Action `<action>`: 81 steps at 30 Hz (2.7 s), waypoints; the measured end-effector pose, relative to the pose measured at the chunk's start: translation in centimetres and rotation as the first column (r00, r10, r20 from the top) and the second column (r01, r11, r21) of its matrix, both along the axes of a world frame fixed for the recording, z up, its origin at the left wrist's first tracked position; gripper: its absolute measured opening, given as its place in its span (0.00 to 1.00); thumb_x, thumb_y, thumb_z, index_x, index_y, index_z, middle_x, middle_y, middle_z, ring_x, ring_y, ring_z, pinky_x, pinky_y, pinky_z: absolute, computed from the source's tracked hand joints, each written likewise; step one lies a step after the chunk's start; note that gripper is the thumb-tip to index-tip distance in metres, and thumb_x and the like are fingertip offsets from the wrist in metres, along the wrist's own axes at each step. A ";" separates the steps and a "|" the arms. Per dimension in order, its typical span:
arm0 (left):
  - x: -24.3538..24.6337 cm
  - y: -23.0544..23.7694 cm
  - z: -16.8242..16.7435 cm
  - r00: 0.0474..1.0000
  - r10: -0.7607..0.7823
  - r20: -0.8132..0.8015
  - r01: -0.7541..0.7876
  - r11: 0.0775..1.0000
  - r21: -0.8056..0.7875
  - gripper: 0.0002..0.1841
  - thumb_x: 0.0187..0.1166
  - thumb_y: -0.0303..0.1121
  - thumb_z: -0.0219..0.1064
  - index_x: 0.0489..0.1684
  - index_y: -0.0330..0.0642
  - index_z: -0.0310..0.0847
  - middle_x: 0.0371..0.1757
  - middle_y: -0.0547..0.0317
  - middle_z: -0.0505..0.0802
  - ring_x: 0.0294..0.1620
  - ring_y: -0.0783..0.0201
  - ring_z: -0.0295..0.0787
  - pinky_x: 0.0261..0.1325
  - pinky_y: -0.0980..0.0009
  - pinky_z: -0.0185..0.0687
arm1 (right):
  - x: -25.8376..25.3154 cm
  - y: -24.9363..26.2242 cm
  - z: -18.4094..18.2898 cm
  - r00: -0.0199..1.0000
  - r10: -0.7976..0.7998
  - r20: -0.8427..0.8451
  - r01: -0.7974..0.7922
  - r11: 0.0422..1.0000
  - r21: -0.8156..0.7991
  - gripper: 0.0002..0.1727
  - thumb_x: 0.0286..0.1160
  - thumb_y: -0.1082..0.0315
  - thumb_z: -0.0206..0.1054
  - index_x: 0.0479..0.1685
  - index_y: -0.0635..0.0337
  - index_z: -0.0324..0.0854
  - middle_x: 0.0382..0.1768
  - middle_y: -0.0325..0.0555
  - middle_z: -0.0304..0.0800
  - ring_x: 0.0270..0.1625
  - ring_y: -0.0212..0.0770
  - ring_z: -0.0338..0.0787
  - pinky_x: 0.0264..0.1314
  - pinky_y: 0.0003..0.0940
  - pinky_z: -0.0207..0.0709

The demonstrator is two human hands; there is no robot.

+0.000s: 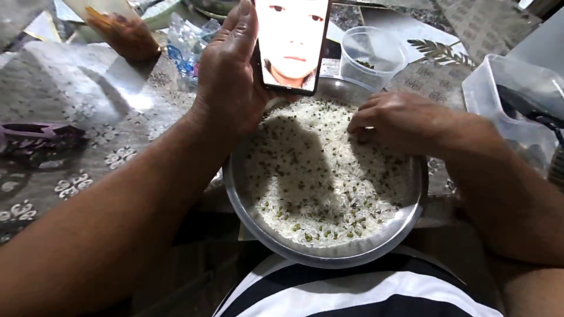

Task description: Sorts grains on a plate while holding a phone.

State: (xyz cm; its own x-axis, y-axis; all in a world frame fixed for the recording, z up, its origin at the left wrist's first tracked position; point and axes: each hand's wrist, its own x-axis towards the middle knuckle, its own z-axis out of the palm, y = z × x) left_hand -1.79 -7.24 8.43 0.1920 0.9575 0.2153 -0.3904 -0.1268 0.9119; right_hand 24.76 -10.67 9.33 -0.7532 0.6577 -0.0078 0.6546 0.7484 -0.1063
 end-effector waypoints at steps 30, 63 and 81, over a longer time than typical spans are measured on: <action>0.1 0.0 0.1 1.000 0.025 -0.005 -0.025 0.999 -0.020 0.20 0.98 0.42 0.36 0.76 0.50 0.68 0.57 0.52 0.92 0.50 0.52 0.96 0.45 0.55 0.96 | 0.3 -1.2 1.6 0.960 0.207 -0.187 -0.181 0.973 0.146 0.12 0.81 0.71 0.61 0.50 0.53 0.92 0.34 0.40 0.92 0.41 0.40 0.88 0.49 0.34 0.80; 0.1 -0.1 0.1 0.999 0.034 0.001 -0.034 0.999 -0.014 0.19 0.97 0.40 0.36 0.71 0.49 0.72 0.57 0.53 0.93 0.52 0.53 0.96 0.46 0.54 0.96 | -0.8 -1.6 0.7 0.939 0.267 -0.216 -0.227 0.954 0.195 0.12 0.83 0.69 0.61 0.43 0.55 0.93 0.29 0.39 0.91 0.37 0.39 0.87 0.46 0.36 0.76; 0.1 0.1 -0.2 1.000 0.012 0.022 -0.011 0.999 -0.030 0.19 0.97 0.43 0.38 0.74 0.49 0.68 0.59 0.51 0.91 0.52 0.51 0.95 0.45 0.54 0.96 | 2.5 2.9 1.6 0.899 -0.241 -0.366 0.379 0.846 0.374 0.13 0.84 0.68 0.63 0.57 0.63 0.88 0.52 0.60 0.94 0.59 0.64 0.89 0.66 0.59 0.74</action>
